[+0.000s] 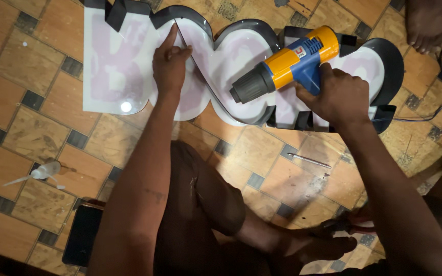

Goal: The person sits on the floor and assembles large white letters spelling 'BOOMER' by applying a black border strip to the edges. They use a heat gun to warm the strip and press it into place with their fingers.

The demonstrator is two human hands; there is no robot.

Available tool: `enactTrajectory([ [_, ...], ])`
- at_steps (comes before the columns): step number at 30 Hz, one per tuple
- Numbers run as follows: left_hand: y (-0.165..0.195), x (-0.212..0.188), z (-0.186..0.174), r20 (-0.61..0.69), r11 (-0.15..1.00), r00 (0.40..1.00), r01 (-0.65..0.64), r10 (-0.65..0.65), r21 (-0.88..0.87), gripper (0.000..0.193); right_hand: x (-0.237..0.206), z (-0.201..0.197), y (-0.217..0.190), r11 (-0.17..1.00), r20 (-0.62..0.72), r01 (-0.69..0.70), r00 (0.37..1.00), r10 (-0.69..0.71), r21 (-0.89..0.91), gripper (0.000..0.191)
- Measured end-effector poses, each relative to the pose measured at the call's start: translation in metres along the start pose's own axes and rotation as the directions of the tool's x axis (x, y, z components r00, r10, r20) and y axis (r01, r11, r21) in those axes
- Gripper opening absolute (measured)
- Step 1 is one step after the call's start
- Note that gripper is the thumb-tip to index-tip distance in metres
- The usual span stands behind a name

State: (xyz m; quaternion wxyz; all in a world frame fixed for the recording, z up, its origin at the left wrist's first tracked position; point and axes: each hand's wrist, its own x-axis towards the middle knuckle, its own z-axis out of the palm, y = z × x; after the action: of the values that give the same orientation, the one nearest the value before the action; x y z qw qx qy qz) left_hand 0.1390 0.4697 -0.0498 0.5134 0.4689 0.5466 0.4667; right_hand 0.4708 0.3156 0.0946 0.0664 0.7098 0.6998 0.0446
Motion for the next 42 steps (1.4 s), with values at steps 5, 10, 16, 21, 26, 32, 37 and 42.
enactTrajectory([
  [5,0.007,-0.001,0.000,0.003,0.998,0.998,0.059,-0.059,0.038,0.065,-0.001,-0.002,0.001,1.000,0.022,-0.014,1.000,0.014,0.007,0.064],
  [10,0.004,0.000,0.002,-0.023,0.998,0.998,0.054,-0.054,-0.020,0.064,-0.003,-0.003,0.004,0.999,0.004,0.042,0.999,-0.042,0.009,0.062],
  [16,0.003,0.000,0.003,-0.024,0.998,0.998,0.052,-0.052,-0.019,0.066,-0.001,-0.005,0.007,0.998,0.046,0.062,0.997,-0.061,-0.016,0.063],
  [21,0.007,-0.002,0.002,-0.061,0.989,0.997,0.058,-0.050,0.134,0.065,-0.001,-0.009,0.014,0.997,0.064,0.067,0.996,-0.065,-0.038,0.066],
  [26,0.007,-0.004,0.003,-0.062,0.993,0.996,0.073,-0.068,0.094,0.062,-0.003,-0.011,0.019,0.994,0.071,0.082,0.994,-0.078,-0.067,0.069],
  [32,0.004,-0.003,0.004,-0.061,0.997,0.998,0.033,-0.029,0.070,0.064,-0.001,-0.010,0.023,0.989,0.103,0.088,0.992,-0.076,-0.118,0.071],
  [37,-0.001,-0.001,0.003,-0.059,0.996,0.997,0.053,-0.048,0.074,0.064,-0.003,-0.008,0.026,0.986,0.096,0.109,0.991,-0.098,-0.125,0.073],
  [42,-0.003,0.000,0.004,-0.037,1.000,0.999,0.014,-0.014,-0.005,0.063,-0.001,-0.010,0.026,0.983,0.161,0.097,0.984,-0.072,-0.157,0.076],
])
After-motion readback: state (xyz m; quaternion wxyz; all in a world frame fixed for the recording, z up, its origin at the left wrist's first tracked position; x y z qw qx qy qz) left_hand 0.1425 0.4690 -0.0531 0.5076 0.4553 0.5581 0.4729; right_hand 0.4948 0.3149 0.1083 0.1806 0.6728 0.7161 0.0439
